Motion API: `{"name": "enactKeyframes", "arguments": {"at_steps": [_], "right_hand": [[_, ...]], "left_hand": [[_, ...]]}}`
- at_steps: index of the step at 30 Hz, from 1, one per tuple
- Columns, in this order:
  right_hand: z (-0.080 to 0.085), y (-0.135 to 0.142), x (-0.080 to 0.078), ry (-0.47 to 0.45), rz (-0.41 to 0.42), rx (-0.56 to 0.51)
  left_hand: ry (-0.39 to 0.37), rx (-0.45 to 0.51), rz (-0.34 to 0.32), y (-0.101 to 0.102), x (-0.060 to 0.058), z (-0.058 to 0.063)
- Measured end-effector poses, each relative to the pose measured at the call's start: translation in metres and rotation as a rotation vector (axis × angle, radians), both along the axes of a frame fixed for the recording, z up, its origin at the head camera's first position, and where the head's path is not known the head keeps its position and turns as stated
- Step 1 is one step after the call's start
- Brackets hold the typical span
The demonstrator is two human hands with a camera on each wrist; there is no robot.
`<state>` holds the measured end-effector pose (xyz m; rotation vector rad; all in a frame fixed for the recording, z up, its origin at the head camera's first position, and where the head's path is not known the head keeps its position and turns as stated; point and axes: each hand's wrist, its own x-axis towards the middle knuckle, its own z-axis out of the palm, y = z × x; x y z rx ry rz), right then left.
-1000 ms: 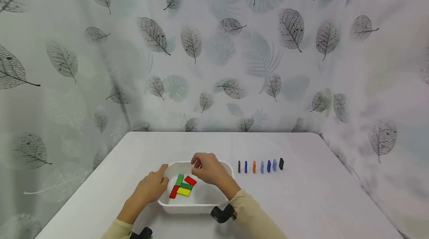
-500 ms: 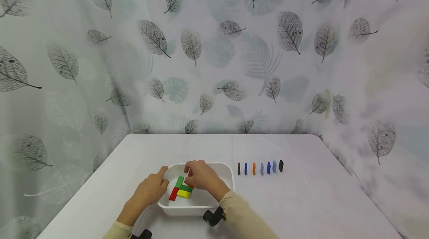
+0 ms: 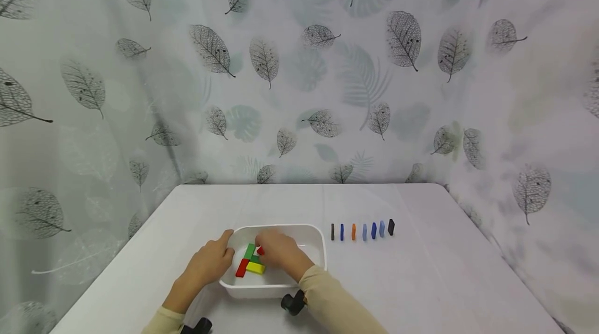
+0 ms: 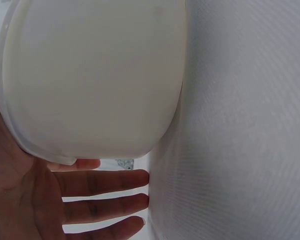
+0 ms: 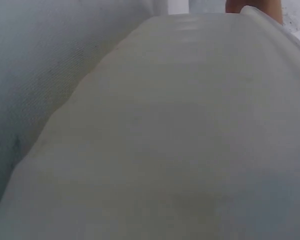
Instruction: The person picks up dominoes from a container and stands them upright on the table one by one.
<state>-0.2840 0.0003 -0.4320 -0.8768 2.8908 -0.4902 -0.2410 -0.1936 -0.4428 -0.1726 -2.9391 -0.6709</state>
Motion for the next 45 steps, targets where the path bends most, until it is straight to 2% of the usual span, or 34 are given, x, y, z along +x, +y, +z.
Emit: {"name": "enactKeyframes", "arguments": {"at_steps": [5,18,30,41,45], "right_hand": [[-0.002,-0.003,0.000,0.050,-0.015,0.093],[-0.003,-0.002,0.006,0.064,-0.037,0.110],[-0.004,-0.002,0.009,0.127,-0.044,0.171],[-0.006,0.000,0.009,0.092,-0.034,0.104],[-0.007,0.001,0.011,0.109,-0.023,0.091]], "left_hand": [[0.006,0.005,-0.003,0.000,-0.001,0.000],[-0.009,0.005,0.006,-0.001,0.000,-0.004],[0.002,0.002,0.006,0.000,-0.001,-0.002],[0.002,0.002,0.001,0.001,0.000,0.000],[0.010,-0.003,-0.005,0.001,0.001,-0.001]]}}
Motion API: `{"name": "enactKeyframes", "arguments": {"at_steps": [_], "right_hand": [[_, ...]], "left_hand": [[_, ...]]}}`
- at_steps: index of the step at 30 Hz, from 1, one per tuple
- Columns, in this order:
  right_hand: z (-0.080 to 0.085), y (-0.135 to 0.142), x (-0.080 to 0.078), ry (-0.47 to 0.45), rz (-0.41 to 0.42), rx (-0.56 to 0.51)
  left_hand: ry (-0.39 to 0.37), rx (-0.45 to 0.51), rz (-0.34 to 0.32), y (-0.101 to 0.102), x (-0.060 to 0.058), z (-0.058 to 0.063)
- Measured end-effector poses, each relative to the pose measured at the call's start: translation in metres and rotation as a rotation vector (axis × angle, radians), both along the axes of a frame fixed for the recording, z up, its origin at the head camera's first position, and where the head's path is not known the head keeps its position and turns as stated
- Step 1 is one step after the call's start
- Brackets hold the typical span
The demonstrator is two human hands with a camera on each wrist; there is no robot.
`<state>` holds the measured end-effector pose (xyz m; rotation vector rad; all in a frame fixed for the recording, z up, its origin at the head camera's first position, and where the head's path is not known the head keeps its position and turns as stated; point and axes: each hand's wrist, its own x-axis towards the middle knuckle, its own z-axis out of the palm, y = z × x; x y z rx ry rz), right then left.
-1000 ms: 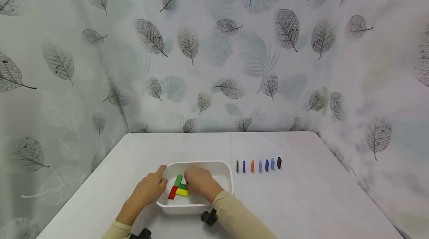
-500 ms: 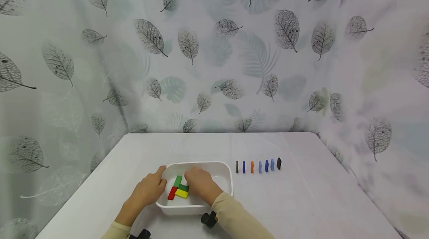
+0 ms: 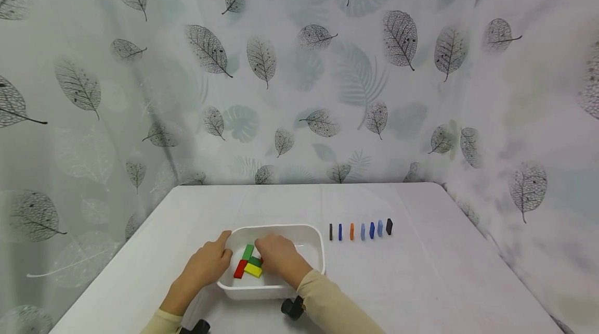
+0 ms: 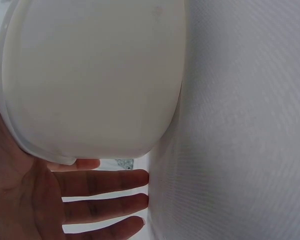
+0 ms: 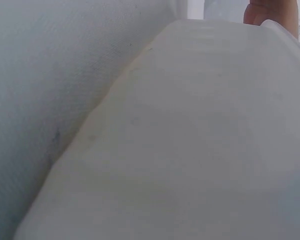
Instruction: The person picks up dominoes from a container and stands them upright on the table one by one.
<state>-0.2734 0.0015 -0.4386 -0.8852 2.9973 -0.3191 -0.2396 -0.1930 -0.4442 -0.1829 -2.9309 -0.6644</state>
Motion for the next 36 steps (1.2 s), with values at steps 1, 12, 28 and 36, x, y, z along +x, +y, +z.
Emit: {"name": "enactKeyframes", "arguments": {"at_steps": [1,12,28,36], "right_hand": [[0.000,0.000,0.000,0.008,0.001,0.001],[-0.002,0.002,0.005,-0.004,-0.006,-0.028],[0.004,0.005,0.007,-0.041,-0.049,-0.070],[0.010,0.011,0.008,-0.016,-0.026,-0.145]], "left_hand": [[0.004,-0.001,-0.003,0.000,0.000,0.000],[-0.012,0.003,-0.009,-0.001,0.002,-0.003],[0.000,0.005,-0.006,0.000,0.001,-0.002],[0.001,0.003,0.001,-0.001,0.000,0.000]]}}
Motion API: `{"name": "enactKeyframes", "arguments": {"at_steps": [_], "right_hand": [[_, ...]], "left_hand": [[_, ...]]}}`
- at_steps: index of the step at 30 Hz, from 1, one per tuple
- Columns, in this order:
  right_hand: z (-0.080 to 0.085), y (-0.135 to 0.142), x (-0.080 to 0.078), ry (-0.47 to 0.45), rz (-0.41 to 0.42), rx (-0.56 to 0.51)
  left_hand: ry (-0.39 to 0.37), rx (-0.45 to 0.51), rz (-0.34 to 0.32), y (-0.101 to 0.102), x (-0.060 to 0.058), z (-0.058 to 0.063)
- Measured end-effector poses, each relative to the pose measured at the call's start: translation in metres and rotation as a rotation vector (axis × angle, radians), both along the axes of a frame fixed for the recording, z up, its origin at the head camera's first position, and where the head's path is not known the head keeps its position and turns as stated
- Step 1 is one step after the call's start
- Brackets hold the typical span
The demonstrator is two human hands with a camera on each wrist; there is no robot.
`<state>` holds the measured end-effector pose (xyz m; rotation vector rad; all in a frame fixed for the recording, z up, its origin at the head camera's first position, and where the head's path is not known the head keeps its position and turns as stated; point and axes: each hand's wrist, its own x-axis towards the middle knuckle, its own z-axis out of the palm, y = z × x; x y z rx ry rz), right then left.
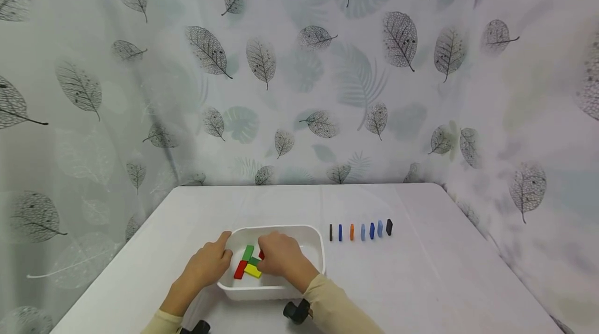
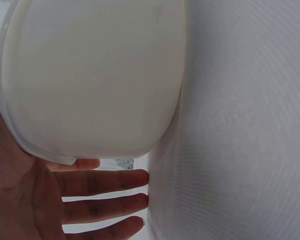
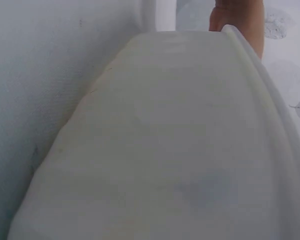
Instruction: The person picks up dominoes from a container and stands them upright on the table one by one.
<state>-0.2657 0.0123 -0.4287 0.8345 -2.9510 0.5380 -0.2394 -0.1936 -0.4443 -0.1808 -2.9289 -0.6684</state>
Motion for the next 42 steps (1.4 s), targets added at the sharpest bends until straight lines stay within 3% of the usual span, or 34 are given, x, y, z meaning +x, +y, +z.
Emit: {"name": "enactKeyframes", "arguments": {"at_steps": [25,42], "right_hand": [[0.018,0.023,0.008,-0.036,0.067,-0.233],[0.031,0.035,0.006,-0.056,0.092,-0.276]], "left_hand": [[0.007,0.003,-0.002,0.000,-0.002,-0.001],[-0.002,0.007,0.012,-0.001,0.000,-0.001]]}}
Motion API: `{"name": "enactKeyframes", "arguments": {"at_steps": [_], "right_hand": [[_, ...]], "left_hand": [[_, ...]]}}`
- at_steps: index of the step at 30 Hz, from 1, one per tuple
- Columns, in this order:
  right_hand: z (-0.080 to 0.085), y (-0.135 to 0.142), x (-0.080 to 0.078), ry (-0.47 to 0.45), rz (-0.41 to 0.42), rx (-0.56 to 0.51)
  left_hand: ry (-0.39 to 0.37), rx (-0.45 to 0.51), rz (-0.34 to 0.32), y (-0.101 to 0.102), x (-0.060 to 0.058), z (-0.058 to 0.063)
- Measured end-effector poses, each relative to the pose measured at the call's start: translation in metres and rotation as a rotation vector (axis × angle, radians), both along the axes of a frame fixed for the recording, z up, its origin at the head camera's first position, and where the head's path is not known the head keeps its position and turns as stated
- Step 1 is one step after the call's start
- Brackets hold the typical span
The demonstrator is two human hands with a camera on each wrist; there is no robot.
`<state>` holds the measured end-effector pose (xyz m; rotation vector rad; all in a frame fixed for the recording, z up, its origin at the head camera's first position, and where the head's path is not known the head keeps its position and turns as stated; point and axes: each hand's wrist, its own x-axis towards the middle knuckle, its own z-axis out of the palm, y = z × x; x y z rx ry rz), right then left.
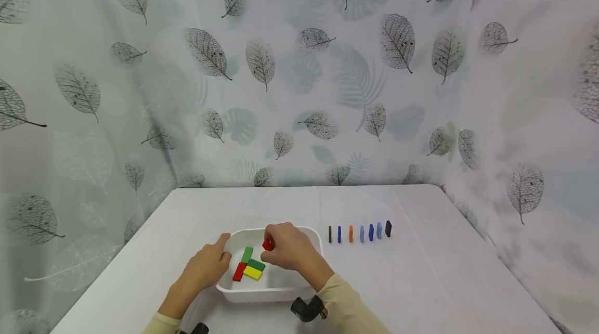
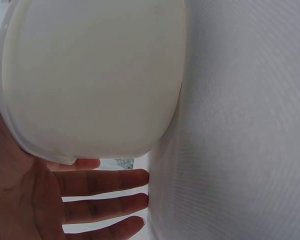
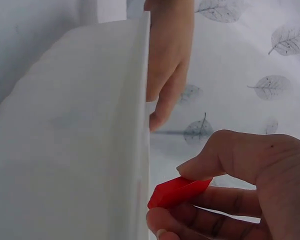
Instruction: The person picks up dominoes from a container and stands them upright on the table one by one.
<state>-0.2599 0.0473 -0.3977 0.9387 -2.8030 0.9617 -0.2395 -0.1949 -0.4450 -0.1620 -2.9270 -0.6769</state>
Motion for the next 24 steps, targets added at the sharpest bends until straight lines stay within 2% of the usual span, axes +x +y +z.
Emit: {"name": "enactKeyframes", "arguments": {"at_steps": [12,24], "right_hand": [[0.007,0.008,-0.003,-0.037,-0.012,0.012],[0.018,0.023,-0.005,0.018,0.001,-0.045]], "left_hand": [[0.003,0.001,-0.002,0.000,0.000,-0.001],[-0.002,-0.007,-0.015,0.000,-0.001,0.001]]}}
